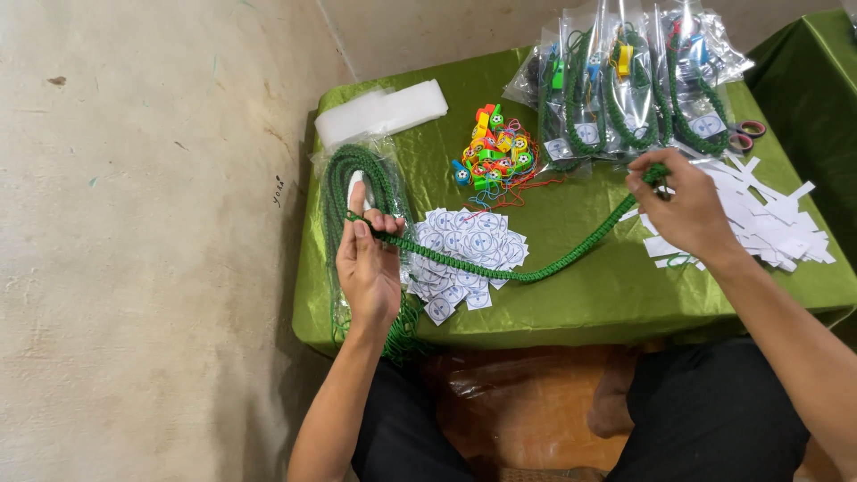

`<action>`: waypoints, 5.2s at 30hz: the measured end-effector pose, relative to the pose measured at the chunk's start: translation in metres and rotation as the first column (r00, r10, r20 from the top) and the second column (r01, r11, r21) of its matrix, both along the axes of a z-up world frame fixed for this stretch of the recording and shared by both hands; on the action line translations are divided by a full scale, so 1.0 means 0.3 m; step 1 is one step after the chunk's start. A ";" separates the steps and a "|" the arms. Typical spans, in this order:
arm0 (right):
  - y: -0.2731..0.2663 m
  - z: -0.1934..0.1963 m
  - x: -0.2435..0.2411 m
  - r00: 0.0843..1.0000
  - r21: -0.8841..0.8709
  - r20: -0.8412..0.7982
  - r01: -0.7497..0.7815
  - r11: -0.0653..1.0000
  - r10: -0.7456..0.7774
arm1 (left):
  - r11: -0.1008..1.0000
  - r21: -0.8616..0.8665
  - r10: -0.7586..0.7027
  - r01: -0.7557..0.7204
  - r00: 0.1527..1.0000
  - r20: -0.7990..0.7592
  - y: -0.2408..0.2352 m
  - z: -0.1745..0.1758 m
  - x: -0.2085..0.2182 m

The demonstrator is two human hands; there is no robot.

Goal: The person places a green beaded rope and a small yellow plastic whistle into a clear plastic bag, then seals it. They then pick up another green beaded rope, stretch it out, and attach a blue whistle to one end.

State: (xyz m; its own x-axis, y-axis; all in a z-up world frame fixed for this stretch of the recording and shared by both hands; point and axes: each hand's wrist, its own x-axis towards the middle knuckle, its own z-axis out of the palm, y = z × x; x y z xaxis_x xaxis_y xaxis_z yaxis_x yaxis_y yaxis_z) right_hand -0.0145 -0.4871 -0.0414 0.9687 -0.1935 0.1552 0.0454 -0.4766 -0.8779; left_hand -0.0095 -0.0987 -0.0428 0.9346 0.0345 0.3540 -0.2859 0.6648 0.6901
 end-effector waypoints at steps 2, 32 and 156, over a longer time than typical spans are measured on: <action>-0.003 -0.035 0.033 0.999 -0.311 -0.035 -0.049 0.949 0.041 | 0.994 0.088 0.064 -0.071 0.995 0.080 -0.013 0.000 -0.002; 0.625 -0.117 0.541 0.918 -0.858 -0.081 -0.263 0.442 0.388 | 0.775 0.427 0.295 -0.466 0.865 0.407 -0.066 -0.037 -0.003; 0.471 0.285 0.068 0.491 -0.234 0.443 -0.745 0.625 0.750 | 0.641 0.663 0.015 -0.388 0.869 0.494 -0.167 0.068 -0.029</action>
